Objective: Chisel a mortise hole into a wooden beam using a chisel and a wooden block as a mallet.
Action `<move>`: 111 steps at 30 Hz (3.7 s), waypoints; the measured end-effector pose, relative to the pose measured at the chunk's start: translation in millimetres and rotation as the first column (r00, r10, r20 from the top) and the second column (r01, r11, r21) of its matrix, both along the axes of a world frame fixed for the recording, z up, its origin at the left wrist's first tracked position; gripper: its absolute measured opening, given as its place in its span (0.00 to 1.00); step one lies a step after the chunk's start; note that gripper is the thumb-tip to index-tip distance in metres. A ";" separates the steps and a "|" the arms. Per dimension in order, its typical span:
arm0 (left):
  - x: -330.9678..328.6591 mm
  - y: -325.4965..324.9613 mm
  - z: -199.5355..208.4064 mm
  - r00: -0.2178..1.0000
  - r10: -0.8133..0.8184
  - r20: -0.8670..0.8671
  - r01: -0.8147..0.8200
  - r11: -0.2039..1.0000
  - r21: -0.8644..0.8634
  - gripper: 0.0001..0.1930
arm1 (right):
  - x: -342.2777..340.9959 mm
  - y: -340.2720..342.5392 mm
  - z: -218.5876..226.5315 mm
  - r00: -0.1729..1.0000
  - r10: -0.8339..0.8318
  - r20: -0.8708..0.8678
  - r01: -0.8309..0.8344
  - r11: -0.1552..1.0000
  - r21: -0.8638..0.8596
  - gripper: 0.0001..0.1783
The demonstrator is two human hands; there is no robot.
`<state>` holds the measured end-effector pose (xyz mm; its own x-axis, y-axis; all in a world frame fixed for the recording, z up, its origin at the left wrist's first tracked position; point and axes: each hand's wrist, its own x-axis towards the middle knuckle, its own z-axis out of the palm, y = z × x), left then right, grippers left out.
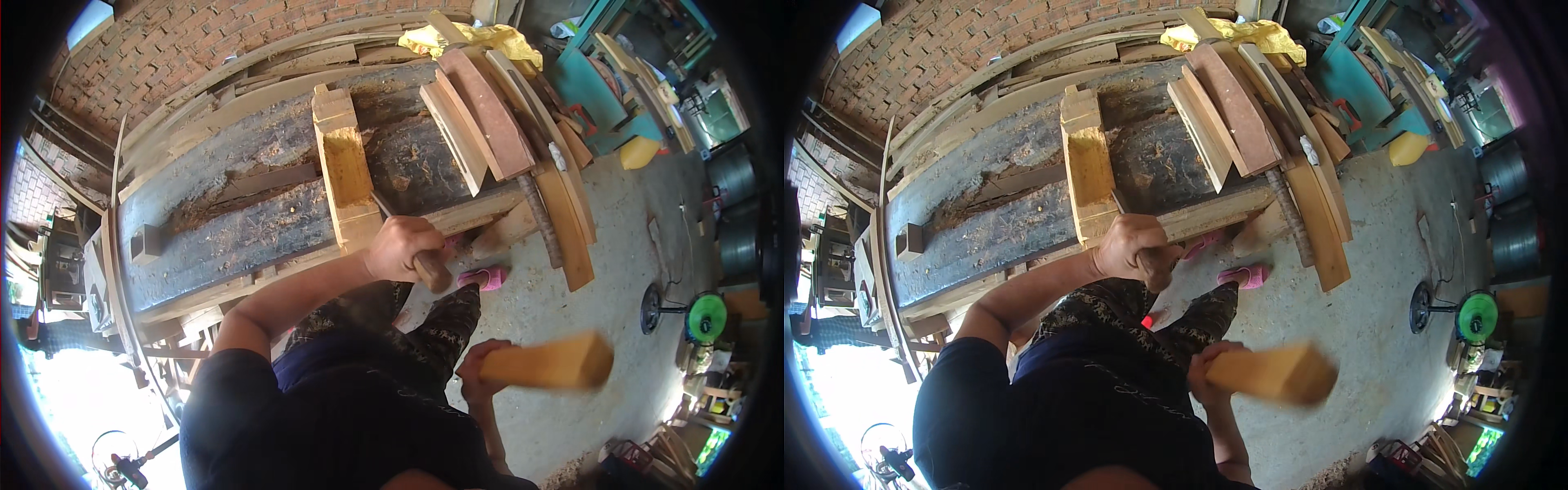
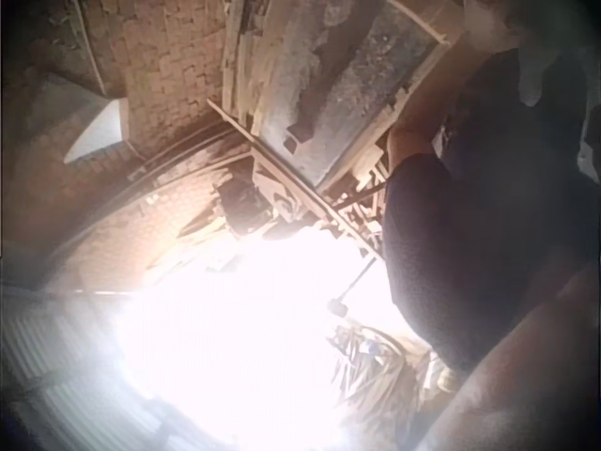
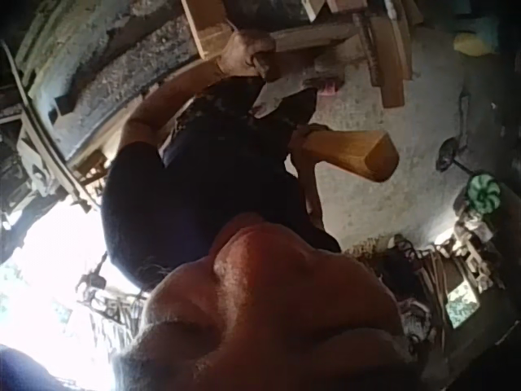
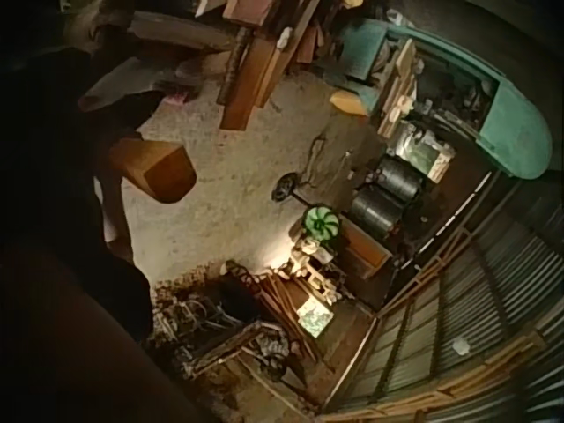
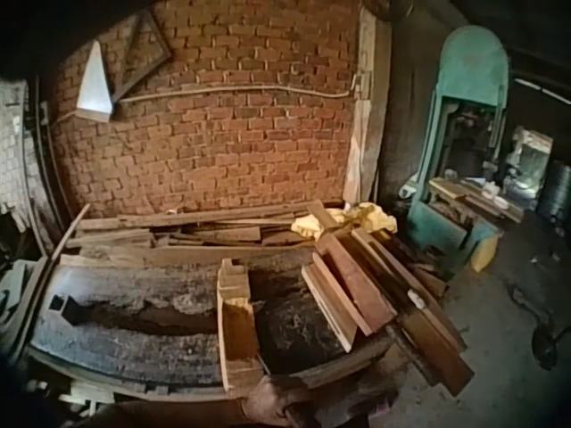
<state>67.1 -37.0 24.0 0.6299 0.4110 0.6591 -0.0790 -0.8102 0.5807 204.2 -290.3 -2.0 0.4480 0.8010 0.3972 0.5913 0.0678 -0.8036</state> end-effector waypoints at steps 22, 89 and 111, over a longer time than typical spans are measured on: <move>-3.8 24.2 -8.1 0.996 0.069 -0.055 -0.064 0.994 0.089 0.15 | -27.8 21.6 6.3 0.879 -0.052 -0.474 0.002 0.994 -0.106 0.22; -29.9 57.1 -46.3 0.995 0.094 -0.033 -0.087 0.982 0.165 0.09 | -45.8 95.5 6.6 0.986 -0.086 -0.140 0.099 0.991 0.087 0.23; -29.8 81.8 -9.1 0.980 0.157 0.122 -0.154 0.987 -0.038 0.14 | -22.7 111.6 -10.1 0.950 -0.119 -0.288 0.068 0.981 -0.182 0.35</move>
